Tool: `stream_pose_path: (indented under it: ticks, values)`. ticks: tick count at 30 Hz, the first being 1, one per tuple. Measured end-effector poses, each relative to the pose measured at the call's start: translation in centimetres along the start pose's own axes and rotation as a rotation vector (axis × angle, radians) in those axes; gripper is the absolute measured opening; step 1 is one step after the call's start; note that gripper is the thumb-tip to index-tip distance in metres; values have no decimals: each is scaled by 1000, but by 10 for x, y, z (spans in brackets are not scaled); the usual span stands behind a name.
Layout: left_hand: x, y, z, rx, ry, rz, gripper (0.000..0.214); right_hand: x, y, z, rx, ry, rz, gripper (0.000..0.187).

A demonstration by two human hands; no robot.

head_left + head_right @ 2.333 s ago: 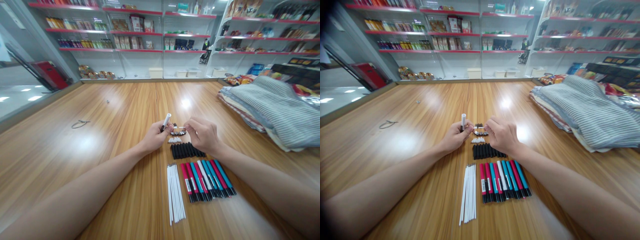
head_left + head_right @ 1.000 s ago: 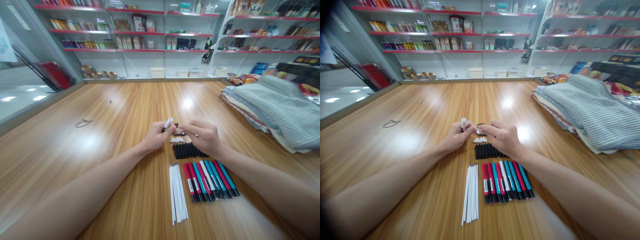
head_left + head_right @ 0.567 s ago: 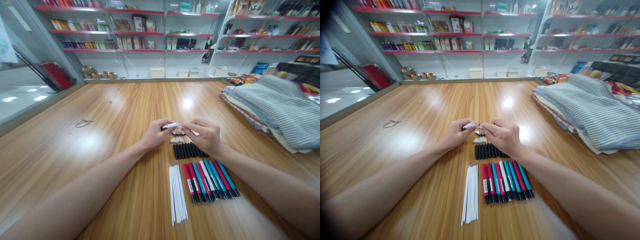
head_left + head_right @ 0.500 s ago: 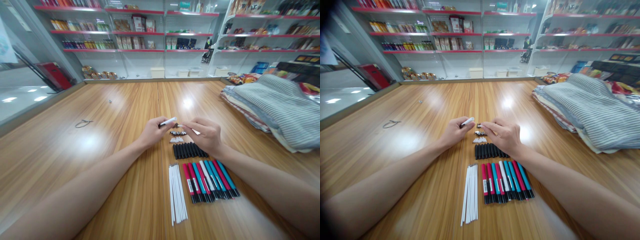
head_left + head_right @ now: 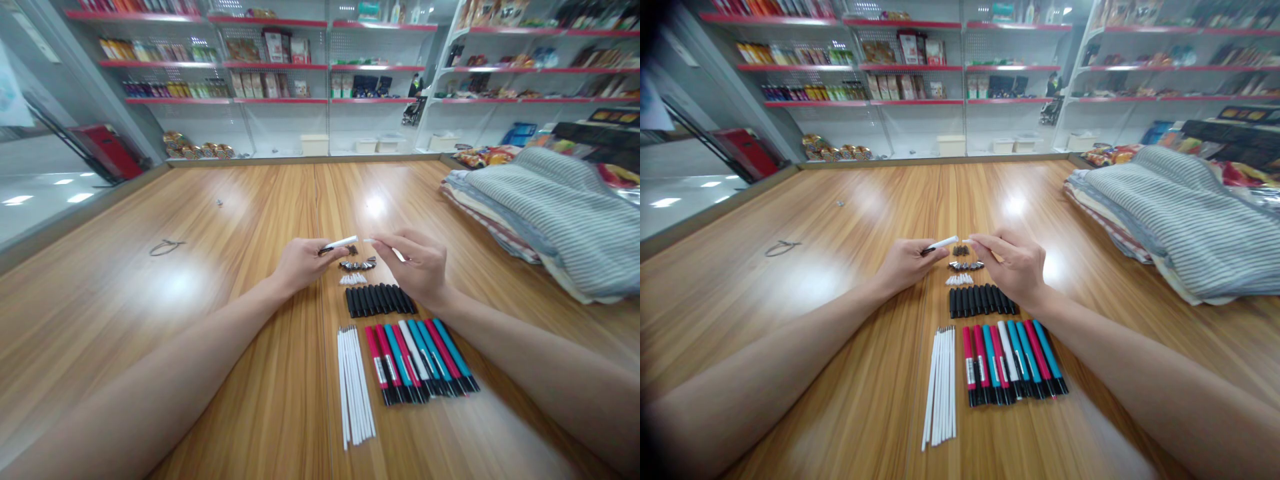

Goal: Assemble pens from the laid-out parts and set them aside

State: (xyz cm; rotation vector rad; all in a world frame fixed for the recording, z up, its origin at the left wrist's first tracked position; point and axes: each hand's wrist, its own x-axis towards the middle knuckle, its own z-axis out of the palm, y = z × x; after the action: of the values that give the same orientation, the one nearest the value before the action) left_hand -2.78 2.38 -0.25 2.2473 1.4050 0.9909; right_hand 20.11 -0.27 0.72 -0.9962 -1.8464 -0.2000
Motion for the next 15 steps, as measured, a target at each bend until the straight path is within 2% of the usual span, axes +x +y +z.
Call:
stream_pose_path:
  ticks: [8, 15]
  values:
    - [0, -2, 2, 110, -26, 60, 57, -2, 3, 1, -18, -65, -17, 20]
    - [0, -2, -1, 210, -43, 120, 56, -3, 2, -1, -104, -135, -92, 20]
